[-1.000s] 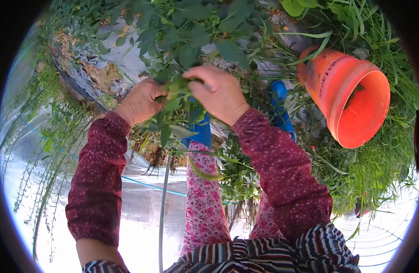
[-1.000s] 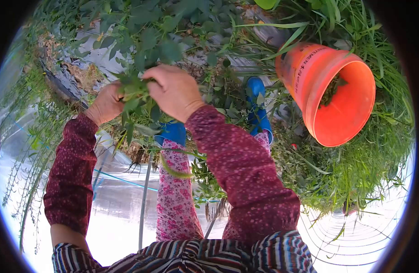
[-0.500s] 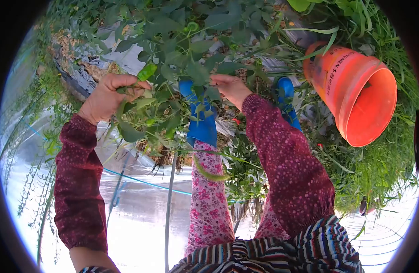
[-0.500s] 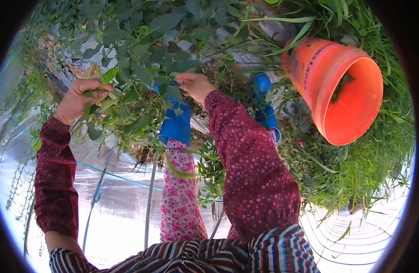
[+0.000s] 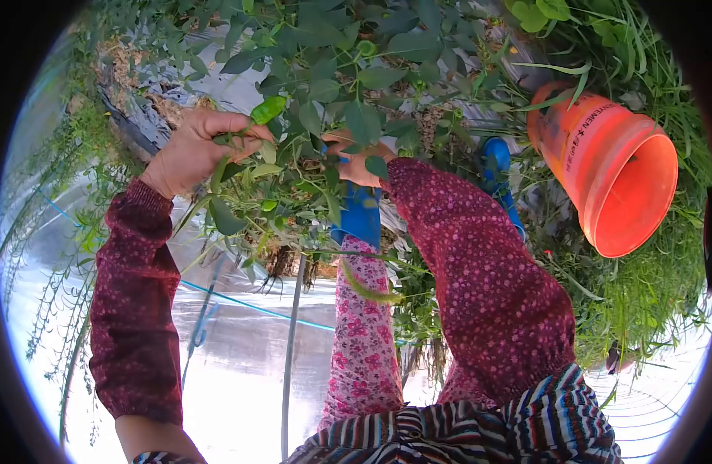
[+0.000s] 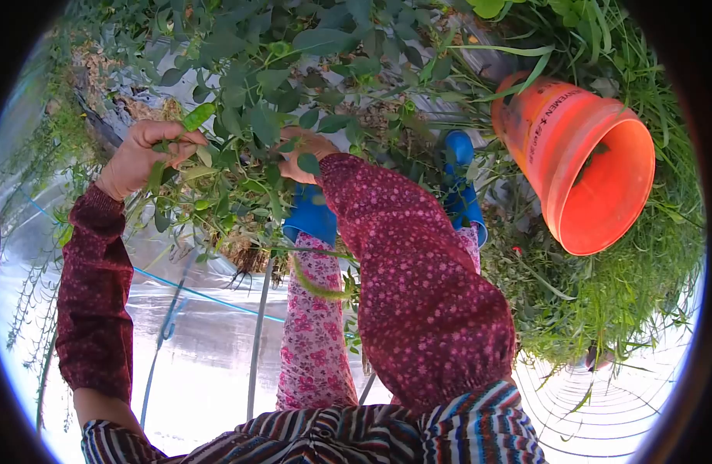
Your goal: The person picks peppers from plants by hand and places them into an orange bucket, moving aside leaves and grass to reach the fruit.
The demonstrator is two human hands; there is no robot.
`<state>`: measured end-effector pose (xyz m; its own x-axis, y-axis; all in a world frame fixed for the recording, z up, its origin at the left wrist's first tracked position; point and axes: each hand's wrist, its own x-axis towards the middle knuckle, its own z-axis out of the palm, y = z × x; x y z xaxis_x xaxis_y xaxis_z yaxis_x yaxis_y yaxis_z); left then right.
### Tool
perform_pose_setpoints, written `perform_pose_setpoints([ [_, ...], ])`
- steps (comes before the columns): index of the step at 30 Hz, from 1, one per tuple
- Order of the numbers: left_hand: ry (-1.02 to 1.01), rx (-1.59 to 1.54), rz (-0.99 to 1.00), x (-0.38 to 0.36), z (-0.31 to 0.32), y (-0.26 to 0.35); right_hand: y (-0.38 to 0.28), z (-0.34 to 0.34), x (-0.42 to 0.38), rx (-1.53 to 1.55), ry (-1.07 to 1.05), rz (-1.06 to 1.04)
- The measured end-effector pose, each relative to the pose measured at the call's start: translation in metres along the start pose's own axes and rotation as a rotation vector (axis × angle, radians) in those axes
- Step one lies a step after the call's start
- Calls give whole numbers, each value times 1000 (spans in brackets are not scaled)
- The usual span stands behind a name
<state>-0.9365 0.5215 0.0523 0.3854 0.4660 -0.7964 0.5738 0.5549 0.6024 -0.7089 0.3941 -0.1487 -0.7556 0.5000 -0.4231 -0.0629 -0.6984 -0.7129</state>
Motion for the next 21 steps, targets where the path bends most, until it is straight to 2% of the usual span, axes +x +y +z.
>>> perform_pose_setpoints([
  [2, 15, 7, -8, 0, 3, -4, -36, 14, -13, -981, -26, -80],
  [3, 32, 12, -15, 0, 5, -4, -32, 19, -13, -983, -26, -83],
  [5, 39, -8, -27, 2, 9, 0, -20, 31, -11, -789, -7, 88],
  [6, 45, -27, -42, 3, 10, 1, -17, 35, -10, -714, 125, -125],
  [7, 44, -24, -43, 4, 11, 1, -15, 36, -8, -711, 127, -126],
  [9, 51, -28, -23, 4, 14, -1, -34, 39, -8, -789, -19, 180],
  [13, 41, -34, -47, 2, 16, -5, -50, 22, -37, -687, -106, 277],
  [15, 47, 49, 1, 1, 22, -8, -82, 11, -63, -569, -69, 449],
  [18, -21, 37, -52, 3, 31, -9, -65, 6, -98, -416, 60, 417],
  [21, -19, 44, -34, 6, 49, -12, -69, 11, -113, -487, 49, 335],
])
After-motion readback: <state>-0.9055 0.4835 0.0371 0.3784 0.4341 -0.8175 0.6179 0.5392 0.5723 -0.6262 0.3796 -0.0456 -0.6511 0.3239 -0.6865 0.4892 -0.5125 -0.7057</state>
